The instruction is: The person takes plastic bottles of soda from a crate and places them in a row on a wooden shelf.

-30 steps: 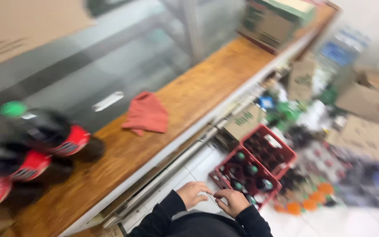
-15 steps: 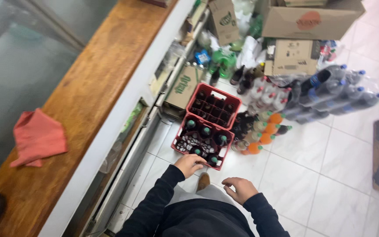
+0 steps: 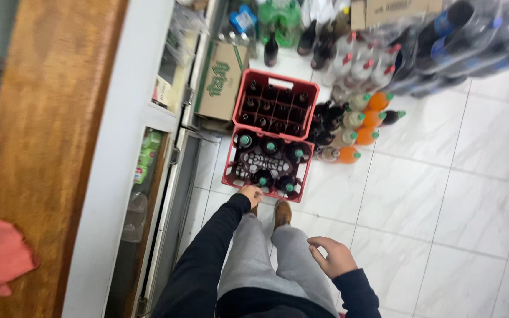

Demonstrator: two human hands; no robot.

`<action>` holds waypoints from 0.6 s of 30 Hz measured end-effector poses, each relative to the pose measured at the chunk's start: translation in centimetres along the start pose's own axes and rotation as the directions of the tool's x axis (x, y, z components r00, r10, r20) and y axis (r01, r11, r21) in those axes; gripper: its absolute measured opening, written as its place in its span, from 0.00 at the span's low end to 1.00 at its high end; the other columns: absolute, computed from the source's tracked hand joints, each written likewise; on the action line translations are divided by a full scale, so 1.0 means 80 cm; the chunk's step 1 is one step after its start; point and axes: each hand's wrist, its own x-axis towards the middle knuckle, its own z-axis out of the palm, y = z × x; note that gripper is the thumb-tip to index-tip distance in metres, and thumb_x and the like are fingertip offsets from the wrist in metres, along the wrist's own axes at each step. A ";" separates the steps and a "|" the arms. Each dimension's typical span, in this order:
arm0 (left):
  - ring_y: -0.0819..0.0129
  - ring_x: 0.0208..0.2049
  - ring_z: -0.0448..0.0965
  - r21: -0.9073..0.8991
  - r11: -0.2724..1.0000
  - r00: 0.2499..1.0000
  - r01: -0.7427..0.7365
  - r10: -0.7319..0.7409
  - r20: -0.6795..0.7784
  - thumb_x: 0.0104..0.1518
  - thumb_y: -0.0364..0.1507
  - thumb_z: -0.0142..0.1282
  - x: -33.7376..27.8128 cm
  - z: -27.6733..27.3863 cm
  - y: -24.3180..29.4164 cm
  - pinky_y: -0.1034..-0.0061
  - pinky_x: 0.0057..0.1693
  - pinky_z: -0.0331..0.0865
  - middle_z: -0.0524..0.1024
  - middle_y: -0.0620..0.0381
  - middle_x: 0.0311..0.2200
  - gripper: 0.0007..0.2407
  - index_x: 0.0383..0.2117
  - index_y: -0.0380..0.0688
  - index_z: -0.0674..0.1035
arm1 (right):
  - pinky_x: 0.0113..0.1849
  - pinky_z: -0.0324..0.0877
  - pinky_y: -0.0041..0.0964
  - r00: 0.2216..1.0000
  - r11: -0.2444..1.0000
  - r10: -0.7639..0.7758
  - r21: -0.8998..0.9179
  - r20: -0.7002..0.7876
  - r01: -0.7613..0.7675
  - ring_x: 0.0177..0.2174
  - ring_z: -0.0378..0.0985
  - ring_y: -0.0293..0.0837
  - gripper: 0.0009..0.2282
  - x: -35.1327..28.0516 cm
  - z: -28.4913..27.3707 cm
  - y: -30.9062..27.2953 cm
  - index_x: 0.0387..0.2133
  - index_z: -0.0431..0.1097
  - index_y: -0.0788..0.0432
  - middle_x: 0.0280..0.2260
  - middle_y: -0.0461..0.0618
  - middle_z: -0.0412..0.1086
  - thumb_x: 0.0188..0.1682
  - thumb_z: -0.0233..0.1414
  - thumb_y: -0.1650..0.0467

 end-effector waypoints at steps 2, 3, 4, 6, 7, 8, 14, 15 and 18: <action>0.52 0.54 0.89 0.110 0.990 0.996 0.092 -0.094 0.014 0.69 0.37 0.67 0.045 0.021 -0.027 0.58 0.65 0.81 0.92 0.54 0.49 0.09 0.50 0.57 0.92 | 0.51 0.84 0.36 0.999 0.998 -0.010 0.061 -0.050 0.013 0.45 0.95 0.38 0.12 0.001 0.037 0.025 0.49 0.88 0.45 0.46 0.37 0.92 0.57 0.61 0.60; 0.52 0.54 0.89 0.111 0.990 0.995 0.089 -0.093 0.029 0.69 0.37 0.67 0.057 0.022 -0.032 0.58 0.65 0.81 0.92 0.54 0.49 0.09 0.50 0.57 0.92 | 0.51 0.84 0.36 0.999 0.998 0.005 0.064 -0.048 -0.002 0.45 0.95 0.38 0.12 -0.003 0.056 0.034 0.49 0.88 0.45 0.46 0.37 0.92 0.57 0.61 0.60; 0.49 0.58 0.87 0.086 0.983 0.986 0.164 -0.166 0.014 0.69 0.38 0.65 0.070 0.024 -0.035 0.56 0.68 0.79 0.90 0.52 0.53 0.12 0.55 0.58 0.91 | 0.52 0.84 0.36 0.999 0.997 0.031 0.066 -0.026 -0.029 0.46 0.95 0.38 0.12 -0.006 0.072 0.045 0.48 0.89 0.44 0.47 0.36 0.92 0.57 0.61 0.59; 0.46 0.62 0.85 0.060 0.969 0.970 0.241 -0.242 0.013 0.68 0.38 0.63 0.107 0.038 -0.051 0.54 0.70 0.77 0.89 0.50 0.57 0.15 0.60 0.59 0.89 | 0.52 0.83 0.36 0.998 0.995 0.067 0.069 0.003 -0.067 0.47 0.95 0.39 0.12 -0.013 0.101 0.065 0.47 0.89 0.43 0.48 0.35 0.92 0.57 0.61 0.59; 0.47 0.60 0.84 0.057 0.967 0.968 0.249 -0.247 -0.030 0.70 0.39 0.63 0.130 0.051 -0.064 0.53 0.67 0.79 0.87 0.50 0.56 0.12 0.54 0.56 0.89 | 0.52 0.84 0.37 0.995 0.992 0.101 0.069 0.020 -0.102 0.47 0.95 0.39 0.12 -0.018 0.115 0.073 0.47 0.89 0.43 0.48 0.35 0.92 0.57 0.61 0.59; 0.48 0.58 0.84 0.054 0.966 0.965 0.254 -0.249 -0.077 0.71 0.40 0.62 0.155 0.062 -0.077 0.51 0.63 0.81 0.85 0.51 0.54 0.10 0.49 0.53 0.90 | 0.52 0.85 0.37 0.991 0.989 0.132 0.067 0.035 -0.134 0.47 0.96 0.39 0.12 -0.021 0.130 0.081 0.47 0.90 0.43 0.48 0.34 0.93 0.56 0.61 0.59; 0.44 0.66 0.80 0.077 0.959 0.956 0.272 -0.260 -0.137 0.65 0.42 0.72 0.252 0.115 -0.124 0.51 0.69 0.78 0.80 0.46 0.62 0.26 0.67 0.52 0.78 | 0.45 0.86 0.33 0.990 0.994 0.026 0.098 0.136 -0.040 0.43 0.97 0.35 0.10 -0.035 0.244 0.158 0.49 0.87 0.42 0.46 0.35 0.92 0.58 0.61 0.60; 0.44 0.66 0.80 0.075 0.957 0.953 0.279 -0.267 -0.143 0.65 0.42 0.72 0.249 0.120 -0.126 0.51 0.69 0.78 0.80 0.46 0.62 0.26 0.67 0.52 0.78 | 0.45 0.86 0.33 0.990 0.994 0.018 0.100 0.140 -0.032 0.43 0.97 0.35 0.10 -0.032 0.250 0.138 0.49 0.87 0.42 0.46 0.35 0.92 0.58 0.61 0.60; 0.41 0.68 0.77 0.121 0.957 0.962 0.262 -0.250 -0.105 0.66 0.47 0.70 0.260 0.124 -0.128 0.45 0.68 0.77 0.79 0.43 0.65 0.29 0.70 0.51 0.76 | 0.58 0.84 0.19 0.816 0.817 0.557 0.076 0.152 -0.572 0.46 0.98 0.25 0.09 -0.011 0.271 0.105 0.35 0.95 0.32 0.45 0.23 0.95 0.49 0.65 0.63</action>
